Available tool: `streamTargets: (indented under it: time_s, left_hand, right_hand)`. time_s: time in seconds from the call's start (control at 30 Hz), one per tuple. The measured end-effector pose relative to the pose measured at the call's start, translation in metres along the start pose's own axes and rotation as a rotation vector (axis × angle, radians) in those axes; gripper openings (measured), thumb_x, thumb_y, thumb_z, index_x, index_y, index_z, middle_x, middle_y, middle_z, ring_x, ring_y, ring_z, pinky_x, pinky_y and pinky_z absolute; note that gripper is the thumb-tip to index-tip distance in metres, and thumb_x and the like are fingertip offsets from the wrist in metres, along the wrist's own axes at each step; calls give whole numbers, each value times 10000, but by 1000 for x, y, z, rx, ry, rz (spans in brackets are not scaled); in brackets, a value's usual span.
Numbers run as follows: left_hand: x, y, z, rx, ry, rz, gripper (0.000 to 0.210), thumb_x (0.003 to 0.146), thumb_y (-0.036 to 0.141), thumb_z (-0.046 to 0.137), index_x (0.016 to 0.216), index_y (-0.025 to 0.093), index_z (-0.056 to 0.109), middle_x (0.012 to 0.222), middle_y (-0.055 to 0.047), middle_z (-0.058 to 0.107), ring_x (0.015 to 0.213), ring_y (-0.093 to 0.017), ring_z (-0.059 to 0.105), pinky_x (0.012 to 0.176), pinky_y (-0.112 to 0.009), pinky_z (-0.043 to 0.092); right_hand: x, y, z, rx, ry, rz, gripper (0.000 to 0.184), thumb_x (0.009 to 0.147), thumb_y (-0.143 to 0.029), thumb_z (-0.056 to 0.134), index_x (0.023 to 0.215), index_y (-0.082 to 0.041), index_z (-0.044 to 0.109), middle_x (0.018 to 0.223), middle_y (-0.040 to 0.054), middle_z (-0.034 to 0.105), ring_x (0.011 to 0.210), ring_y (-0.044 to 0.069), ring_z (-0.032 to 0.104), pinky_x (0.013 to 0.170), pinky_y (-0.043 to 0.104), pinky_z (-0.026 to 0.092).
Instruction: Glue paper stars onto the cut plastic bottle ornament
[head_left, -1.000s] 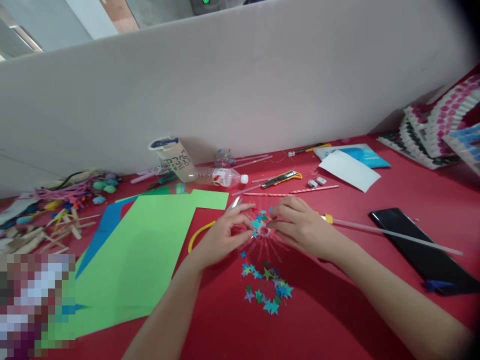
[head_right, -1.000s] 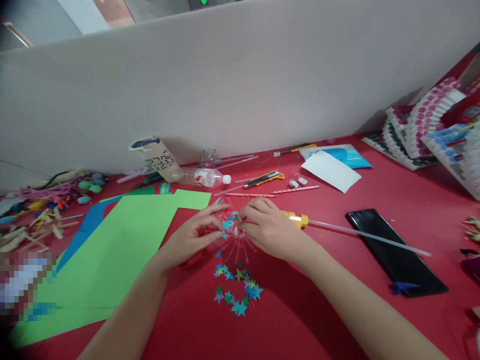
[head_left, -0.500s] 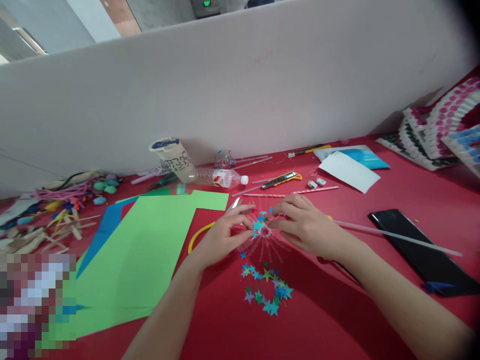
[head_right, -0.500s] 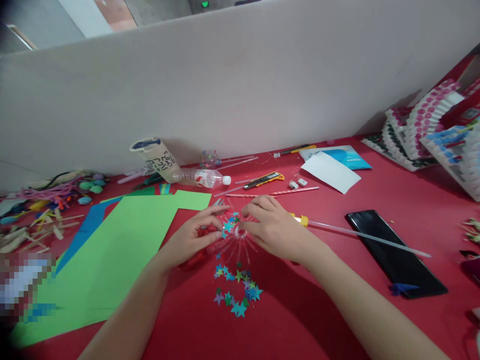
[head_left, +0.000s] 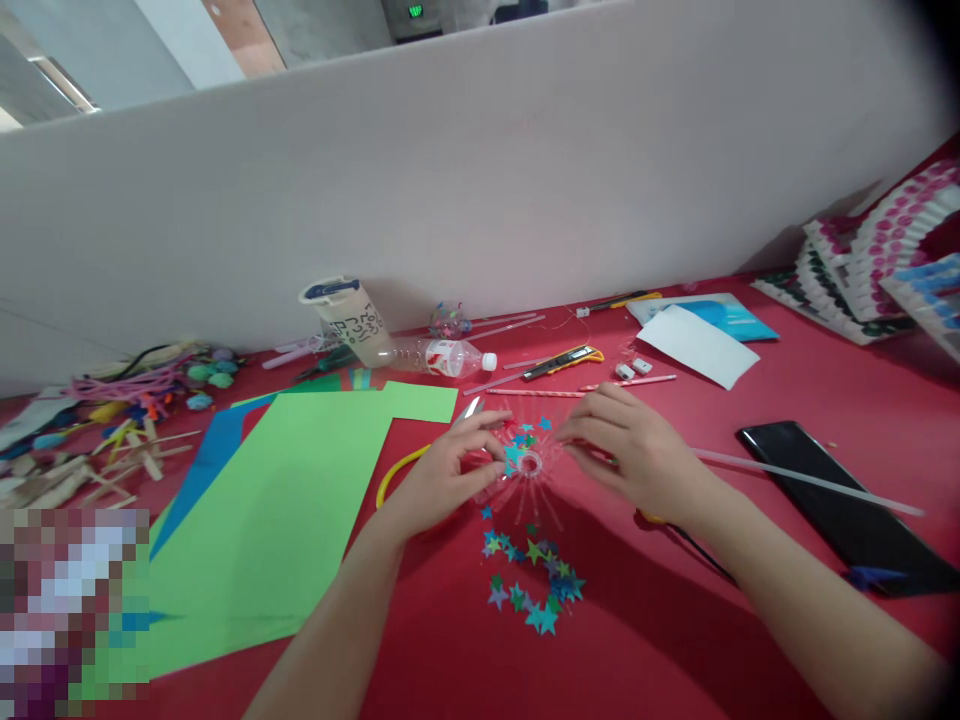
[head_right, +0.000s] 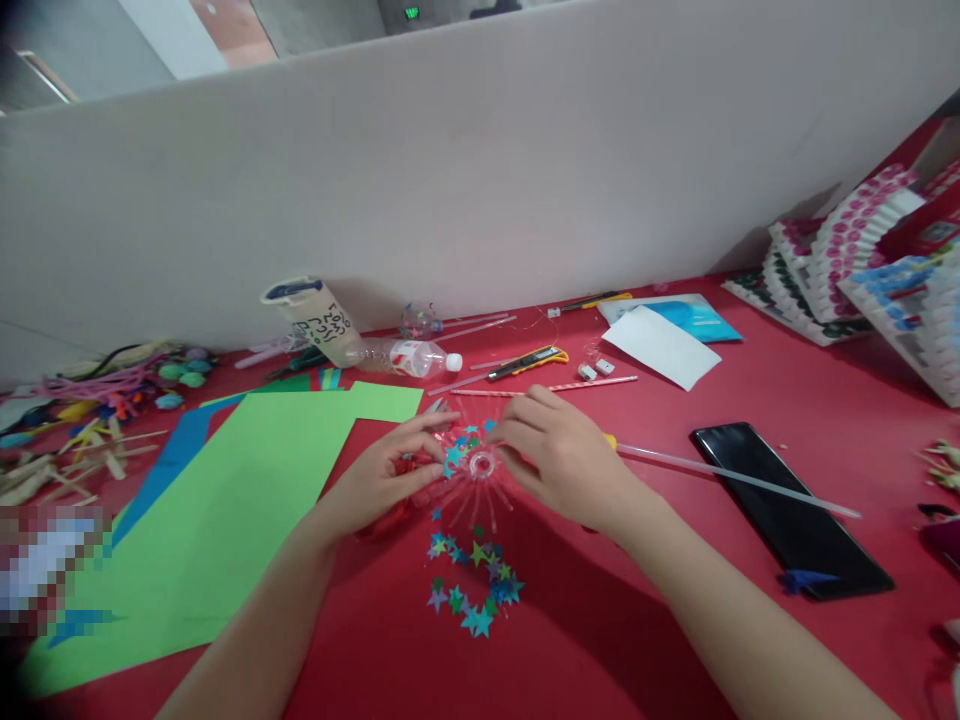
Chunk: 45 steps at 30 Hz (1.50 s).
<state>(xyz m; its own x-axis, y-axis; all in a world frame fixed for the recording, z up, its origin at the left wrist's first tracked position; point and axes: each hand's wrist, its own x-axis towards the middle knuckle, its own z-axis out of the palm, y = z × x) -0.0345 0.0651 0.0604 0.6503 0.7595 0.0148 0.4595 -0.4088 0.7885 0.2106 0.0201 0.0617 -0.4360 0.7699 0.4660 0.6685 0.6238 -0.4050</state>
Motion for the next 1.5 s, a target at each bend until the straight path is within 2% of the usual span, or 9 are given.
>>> streamTargets:
  time_s: [0.13,0.23,0.33,0.6,0.77,0.93,1.07,1.33,1.5]
  left_hand:
    - [0,0,0,-6,-5,-8,66,831,202,555,793,221,606,1411,-13,450,1299,-203,412,1084,-419,300]
    - [0,1,0,-2,-5,-16,59,830,217,559,804,221,612,1422,-19,438,1294,-216,420,1072,-432,314]
    - [0,1,0,14,-1,-10,67,834,221,553,800,220,611,1420,-17,440,1297,-215,415,1076,-437,305]
    - [0,0,1,17,-1,-17,61,834,239,562,800,217,608,1426,-26,429,1286,-215,424,1061,-435,321]
    - [0,0,0,15,-8,-26,61,835,232,566,791,224,607,1422,-9,432,1283,-199,426,1064,-403,315]
    - [0,-1,0,16,-4,-32,70,841,224,551,801,228,607,1426,-4,424,1289,-194,417,1065,-406,311]
    - [-1,-1,0,13,-5,-45,67,845,245,549,821,231,610,1453,-12,389,1291,-198,417,1063,-412,313]
    - [-1,0,-1,33,-11,-55,59,838,238,555,813,229,607,1425,-26,429,1293,-209,417,1062,-426,310]
    - [-1,0,0,39,-11,-48,49,836,229,560,812,230,603,1431,-24,423,1287,-195,424,1064,-409,306]
  right_hand:
    - [-2,-8,-7,127,-152,383,165,852,-222,499,906,-222,655,712,-4,664,558,115,556,533,232,399]
    - [0,-12,-2,198,-261,518,205,839,-233,490,934,-245,671,644,-19,658,497,111,557,488,222,382]
    - [3,-13,6,221,-263,592,225,839,-246,483,963,-237,670,608,-20,647,443,109,540,474,228,384]
    - [5,-7,15,611,-325,707,184,829,-260,479,869,-195,646,574,-28,604,408,76,500,436,193,375]
    - [7,-10,16,642,-306,689,163,803,-236,504,867,-213,652,581,-38,581,459,75,493,441,182,347]
    - [4,-6,21,621,-331,623,169,821,-317,521,880,-216,642,595,-36,574,476,87,503,477,205,374]
    - [2,-3,24,581,-306,589,154,812,-266,510,840,-204,648,648,-25,607,524,90,525,500,205,381]
    - [4,-2,24,664,-251,680,218,806,-388,539,722,-193,588,561,-30,579,499,104,546,494,216,409]
    - [3,-3,25,670,-239,719,132,772,-297,550,688,-195,553,512,-52,541,445,84,495,452,201,370]
